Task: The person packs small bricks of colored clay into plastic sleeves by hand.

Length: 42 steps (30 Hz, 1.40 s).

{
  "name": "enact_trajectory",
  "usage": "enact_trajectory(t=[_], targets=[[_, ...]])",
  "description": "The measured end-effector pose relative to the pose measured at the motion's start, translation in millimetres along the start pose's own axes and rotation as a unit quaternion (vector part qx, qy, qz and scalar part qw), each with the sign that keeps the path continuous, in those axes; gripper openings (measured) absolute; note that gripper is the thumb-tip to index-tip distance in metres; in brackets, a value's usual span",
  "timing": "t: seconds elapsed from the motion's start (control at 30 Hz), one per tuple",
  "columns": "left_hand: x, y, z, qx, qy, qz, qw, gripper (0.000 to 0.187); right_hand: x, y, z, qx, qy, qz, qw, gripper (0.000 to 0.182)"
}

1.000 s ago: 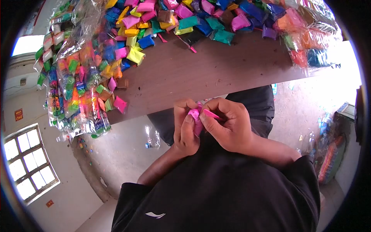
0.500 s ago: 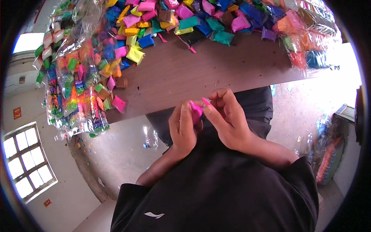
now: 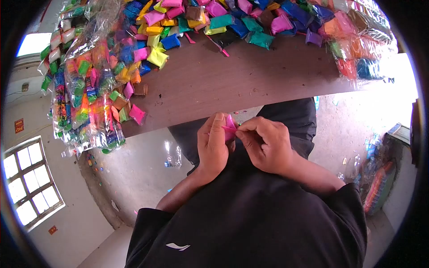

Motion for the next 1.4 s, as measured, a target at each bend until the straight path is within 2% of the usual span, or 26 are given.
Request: enact_trajectory(t=[0.13,0.23,0.33,0.4,0.43,0.57,0.63,0.73,0.77,0.83,0.9,0.93,1.0,1.03,1.1,1.13,1.2,1.23,1.3,1.33,1.4], targets=[[-2,-2,-3,0.001,0.017,-0.022,1.000,0.036,2,3,-3,-0.021,-0.020,-0.018,0.999,0.012],[-1,-1,-3,-0.021,0.032,0.018,0.999,0.037,2,2,-1,-0.006,0.021,0.012,1.000,0.011],[-4,-5,-5,-0.025,0.056,-0.031,0.998,0.038,8,7,-1,-0.056,-0.007,0.015,0.998,0.011],[-2,-4,-6,-0.040,0.070,-0.005,0.997,0.038,9,8,0,-0.028,-0.004,0.038,0.999,0.012],[-1,-3,-6,-0.040,0.070,-0.004,0.997,0.038,7,4,-1,-0.036,0.025,0.036,0.998,0.013],[-3,-4,-4,-0.029,0.070,-0.001,0.997,0.038,9,5,-2,-0.059,0.005,0.039,0.997,0.013],[-2,-3,-4,-0.030,0.065,-0.009,0.997,0.039,6,6,0,-0.008,0.007,0.029,1.000,0.012],[-1,-2,-3,-0.051,0.058,0.021,0.997,0.037,8,7,2,0.006,-0.011,0.024,1.000,0.012],[-3,-4,-4,-0.042,0.053,-0.004,0.998,0.035,9,9,-2,-0.019,-0.023,0.000,1.000,0.012],[0,-4,-6,-0.034,0.049,-0.030,0.998,0.033,9,7,-1,-0.015,-0.009,0.017,1.000,0.012],[5,-4,-7,-0.003,0.046,0.039,0.998,0.028,7,5,-1,-0.010,0.027,0.026,0.999,0.011],[7,-4,-2,-0.003,0.045,0.040,0.998,0.028,7,5,-3,-0.011,0.026,0.026,0.999,0.011],[9,-4,-1,-0.159,0.235,0.010,0.959,0.028,7,5,-5,0.002,0.016,0.037,0.999,0.012],[7,-5,-2,-0.159,0.235,0.010,0.959,0.028,6,5,-4,0.002,0.016,0.037,0.999,0.012],[7,-4,1,-0.001,0.031,-0.040,0.999,0.030,6,8,-1,-0.014,0.019,0.029,0.999,0.012],[8,-4,4,-0.002,0.031,-0.040,0.999,0.030,6,7,-1,-0.013,0.019,0.029,0.999,0.012],[8,-5,1,-0.123,0.134,-0.001,0.983,0.032,5,4,-1,0.020,0.024,0.041,0.999,0.012],[6,-5,-2,-0.123,0.134,0.000,0.983,0.032,6,7,0,0.019,0.024,0.040,0.999,0.012],[3,-6,-3,0.024,0.034,-0.051,0.998,0.032,11,13,0,-0.032,-0.008,0.024,0.999,0.011],[2,-5,-6,0.023,0.034,-0.050,0.998,0.032,10,10,-1,-0.032,-0.008,0.023,0.999,0.011],[1,-4,-9,0.029,0.027,-0.012,0.999,0.034,4,-2,-1,-0.010,0.023,0.079,0.997,0.012]])
Point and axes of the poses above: each hand's wrist, its own y-axis towards the middle knuckle, its own x-axis out of the back of the hand, z = x × y, the point moved 3 cm from there along y, towards the middle knuckle, and after that the axes turned 8 degrees about -z, right-handed, at the moved point
